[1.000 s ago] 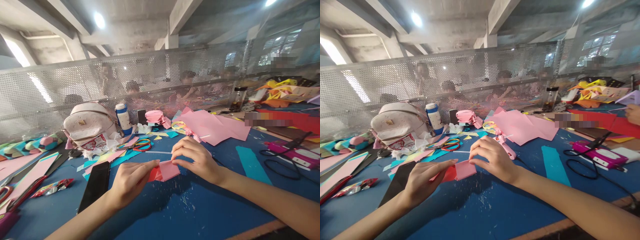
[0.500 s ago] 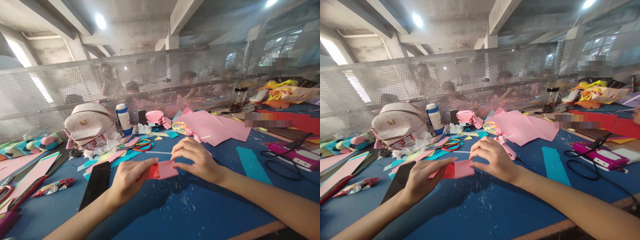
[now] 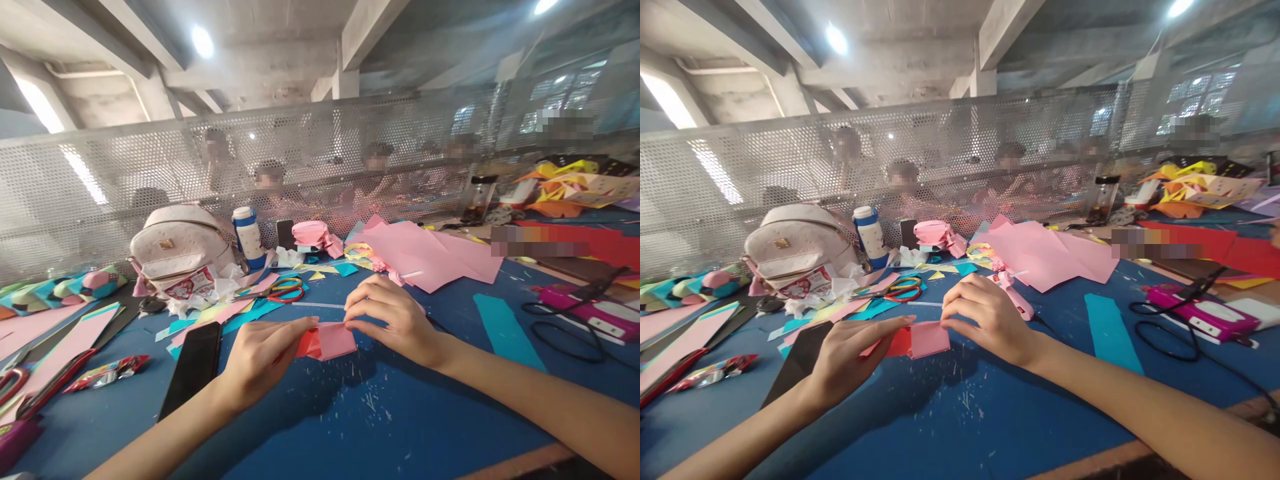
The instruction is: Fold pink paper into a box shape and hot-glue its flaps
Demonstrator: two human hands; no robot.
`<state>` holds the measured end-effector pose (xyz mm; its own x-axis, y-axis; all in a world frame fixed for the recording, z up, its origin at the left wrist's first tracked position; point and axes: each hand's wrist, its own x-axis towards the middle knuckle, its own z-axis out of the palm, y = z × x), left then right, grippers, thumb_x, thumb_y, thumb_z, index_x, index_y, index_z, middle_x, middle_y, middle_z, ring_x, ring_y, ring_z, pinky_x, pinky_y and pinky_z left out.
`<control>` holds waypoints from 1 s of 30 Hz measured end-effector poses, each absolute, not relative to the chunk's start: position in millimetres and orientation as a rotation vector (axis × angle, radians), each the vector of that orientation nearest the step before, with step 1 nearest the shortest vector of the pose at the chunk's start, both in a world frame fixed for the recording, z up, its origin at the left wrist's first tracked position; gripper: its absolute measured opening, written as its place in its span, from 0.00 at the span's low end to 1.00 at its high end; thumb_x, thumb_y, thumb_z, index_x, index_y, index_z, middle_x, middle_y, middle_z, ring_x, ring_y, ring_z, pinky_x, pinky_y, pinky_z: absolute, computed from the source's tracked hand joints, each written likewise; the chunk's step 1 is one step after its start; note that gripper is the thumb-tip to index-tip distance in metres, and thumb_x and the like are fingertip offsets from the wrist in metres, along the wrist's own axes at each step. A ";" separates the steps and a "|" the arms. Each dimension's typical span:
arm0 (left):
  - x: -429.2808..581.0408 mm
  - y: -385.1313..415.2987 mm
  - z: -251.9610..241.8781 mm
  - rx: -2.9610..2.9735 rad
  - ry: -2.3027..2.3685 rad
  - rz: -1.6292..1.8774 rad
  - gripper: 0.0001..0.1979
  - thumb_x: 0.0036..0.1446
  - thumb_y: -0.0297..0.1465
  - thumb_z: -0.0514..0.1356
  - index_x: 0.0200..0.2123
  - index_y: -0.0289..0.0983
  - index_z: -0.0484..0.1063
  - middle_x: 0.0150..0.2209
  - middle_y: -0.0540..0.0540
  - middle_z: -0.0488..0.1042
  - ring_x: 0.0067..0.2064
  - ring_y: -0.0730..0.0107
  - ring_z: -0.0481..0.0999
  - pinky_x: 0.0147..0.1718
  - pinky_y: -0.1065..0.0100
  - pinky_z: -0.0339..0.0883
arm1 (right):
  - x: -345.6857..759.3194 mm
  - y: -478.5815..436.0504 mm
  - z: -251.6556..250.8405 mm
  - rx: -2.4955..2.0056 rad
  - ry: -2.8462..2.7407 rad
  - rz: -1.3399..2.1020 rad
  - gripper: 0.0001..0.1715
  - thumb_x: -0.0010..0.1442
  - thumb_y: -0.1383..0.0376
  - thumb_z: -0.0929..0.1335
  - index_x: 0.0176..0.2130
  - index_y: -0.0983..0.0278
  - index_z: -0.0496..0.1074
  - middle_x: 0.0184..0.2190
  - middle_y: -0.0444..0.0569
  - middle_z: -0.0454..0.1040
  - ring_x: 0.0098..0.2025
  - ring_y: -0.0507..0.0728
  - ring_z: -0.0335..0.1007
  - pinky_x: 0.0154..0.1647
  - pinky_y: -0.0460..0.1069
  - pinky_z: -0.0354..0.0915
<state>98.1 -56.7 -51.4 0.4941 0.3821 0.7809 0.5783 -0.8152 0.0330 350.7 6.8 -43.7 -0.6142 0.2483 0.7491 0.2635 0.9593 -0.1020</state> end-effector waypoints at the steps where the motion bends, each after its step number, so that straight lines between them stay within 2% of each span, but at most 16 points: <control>1: 97.8 -56.6 -51.9 -2.506 -0.826 -1.221 0.16 0.60 0.19 0.56 0.50 0.36 0.71 0.36 0.48 0.82 0.33 0.75 0.81 0.29 0.76 0.70 | 350.6 6.7 -43.8 -0.352 -2.255 -0.048 0.03 0.63 0.67 0.68 0.37 0.61 0.73 0.36 0.46 0.74 0.40 0.55 0.64 0.44 0.52 0.60; 13: 98.2 -55.4 -52.7 -2.494 -0.887 -1.220 0.16 0.60 0.20 0.56 0.50 0.37 0.72 0.35 0.49 0.82 0.31 0.73 0.81 0.29 0.75 0.72 | 350.8 4.7 -43.9 -0.319 -2.275 -0.339 0.05 0.63 0.64 0.68 0.40 0.63 0.72 0.38 0.47 0.76 0.42 0.56 0.65 0.45 0.53 0.62; 19: 98.2 -56.1 -54.6 -2.488 -0.881 -1.230 0.16 0.60 0.20 0.57 0.49 0.37 0.72 0.34 0.49 0.82 0.29 0.74 0.80 0.28 0.75 0.72 | 349.8 4.5 -45.5 -0.323 -2.282 -0.297 0.04 0.64 0.65 0.67 0.39 0.62 0.72 0.38 0.46 0.76 0.41 0.55 0.65 0.46 0.53 0.62; 24: 98.6 -55.7 -56.6 -2.519 -0.879 -1.230 0.16 0.60 0.20 0.57 0.50 0.37 0.72 0.35 0.48 0.82 0.31 0.73 0.81 0.31 0.74 0.74 | 348.5 4.5 -46.3 -0.338 -2.267 -0.279 0.03 0.64 0.68 0.67 0.39 0.63 0.71 0.37 0.47 0.76 0.39 0.55 0.65 0.45 0.53 0.62; 30: 98.9 -54.0 -56.3 -2.504 -0.880 -1.238 0.15 0.60 0.20 0.57 0.49 0.36 0.72 0.35 0.47 0.82 0.31 0.73 0.81 0.31 0.74 0.74 | 346.2 2.9 -47.5 -0.365 -2.225 -0.182 0.04 0.64 0.66 0.67 0.38 0.62 0.73 0.36 0.47 0.76 0.39 0.55 0.65 0.44 0.53 0.62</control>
<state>98.9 -54.0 -56.3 0.4680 0.4186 0.7783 0.5973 -0.7989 0.0705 346.2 2.9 -47.5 -0.5952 0.1977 0.7789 0.3214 0.9469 0.0053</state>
